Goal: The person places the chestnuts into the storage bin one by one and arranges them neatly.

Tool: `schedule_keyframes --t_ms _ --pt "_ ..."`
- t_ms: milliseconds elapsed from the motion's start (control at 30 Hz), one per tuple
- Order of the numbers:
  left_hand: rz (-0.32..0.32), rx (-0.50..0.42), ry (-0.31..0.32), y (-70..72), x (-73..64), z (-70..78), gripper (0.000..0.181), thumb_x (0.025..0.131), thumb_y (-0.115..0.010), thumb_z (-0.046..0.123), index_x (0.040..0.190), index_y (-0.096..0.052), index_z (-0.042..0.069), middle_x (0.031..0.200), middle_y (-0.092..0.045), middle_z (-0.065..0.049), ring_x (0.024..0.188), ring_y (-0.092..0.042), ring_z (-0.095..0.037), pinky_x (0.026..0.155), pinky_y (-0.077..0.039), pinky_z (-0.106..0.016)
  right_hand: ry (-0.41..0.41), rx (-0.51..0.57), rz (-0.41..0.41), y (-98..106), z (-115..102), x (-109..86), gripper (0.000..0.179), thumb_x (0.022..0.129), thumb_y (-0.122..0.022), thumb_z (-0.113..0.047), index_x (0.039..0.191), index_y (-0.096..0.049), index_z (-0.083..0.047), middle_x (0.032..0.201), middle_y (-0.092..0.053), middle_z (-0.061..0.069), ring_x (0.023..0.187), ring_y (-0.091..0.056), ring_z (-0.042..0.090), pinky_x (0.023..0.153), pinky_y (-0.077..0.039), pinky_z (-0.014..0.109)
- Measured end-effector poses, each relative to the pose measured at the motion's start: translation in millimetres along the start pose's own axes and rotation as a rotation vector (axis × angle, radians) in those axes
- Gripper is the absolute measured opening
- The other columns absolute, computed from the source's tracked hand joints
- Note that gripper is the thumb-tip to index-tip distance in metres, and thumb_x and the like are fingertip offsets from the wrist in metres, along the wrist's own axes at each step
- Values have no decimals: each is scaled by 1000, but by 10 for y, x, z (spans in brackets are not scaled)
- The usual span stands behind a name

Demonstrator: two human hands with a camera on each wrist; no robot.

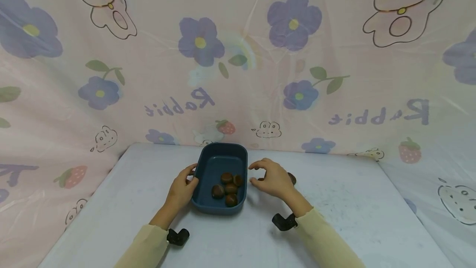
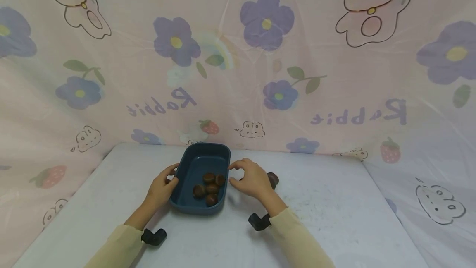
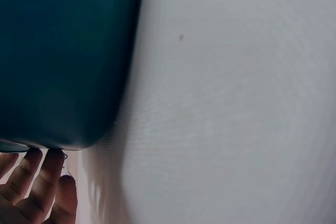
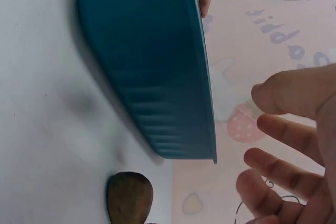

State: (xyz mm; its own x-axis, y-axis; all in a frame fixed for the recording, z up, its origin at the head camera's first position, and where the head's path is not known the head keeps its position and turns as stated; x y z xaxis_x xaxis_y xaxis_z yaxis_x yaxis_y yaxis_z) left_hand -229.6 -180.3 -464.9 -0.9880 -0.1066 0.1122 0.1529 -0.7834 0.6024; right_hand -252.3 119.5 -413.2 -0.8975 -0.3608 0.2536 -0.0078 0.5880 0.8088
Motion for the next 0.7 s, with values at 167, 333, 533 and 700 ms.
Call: schedule_keyframes --t_ms 167,333,533,700 --pt "6 -3 -3 -5 -2 -7 50 92 -51 18 142 -47 17 128 -58 -13 77 -53 -15 66 -43 -29 -10 -5 -1 52 5 -20 29 78 -75 -28 107 -70 -25 104 -64 -6 56 -51 6 54 -43 24" --pt "10 -3 1 -11 -7 -14 50 92 -50 19 142 -47 18 129 -58 -13 78 -53 -16 65 -43 -29 -22 -16 11 118 26 -49 30 77 -75 -28 107 -70 -27 104 -65 -8 70 -59 10 63 -45 28" --pt "3 6 6 -4 -18 -13 50 92 -50 21 143 -46 20 129 -58 -12 80 -54 -17 67 -43 -29 -19 -48 30 212 71 -89 31 76 -75 -29 107 -70 -26 103 -66 -7 67 -55 12 65 -45 30" --pt "-2 3 9 -6 -14 -17 50 92 -49 22 143 -46 20 130 -58 -11 80 -54 -17 67 -43 -29 -38 -56 27 271 127 -128 31 76 -75 -29 107 -70 -24 101 -67 -1 57 -48 9 56 -41 28"
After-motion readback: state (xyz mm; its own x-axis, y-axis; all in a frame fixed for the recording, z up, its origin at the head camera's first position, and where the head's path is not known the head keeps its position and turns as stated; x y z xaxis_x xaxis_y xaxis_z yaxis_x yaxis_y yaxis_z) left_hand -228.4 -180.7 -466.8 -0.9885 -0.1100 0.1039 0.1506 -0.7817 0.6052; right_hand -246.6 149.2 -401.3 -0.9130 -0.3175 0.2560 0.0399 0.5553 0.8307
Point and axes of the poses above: each hand's wrist, its own x-axis towards the middle knuckle, its own y-axis out of the back of the hand, z = x × y, the point moved 1 cm from there along x, towards the middle knuckle
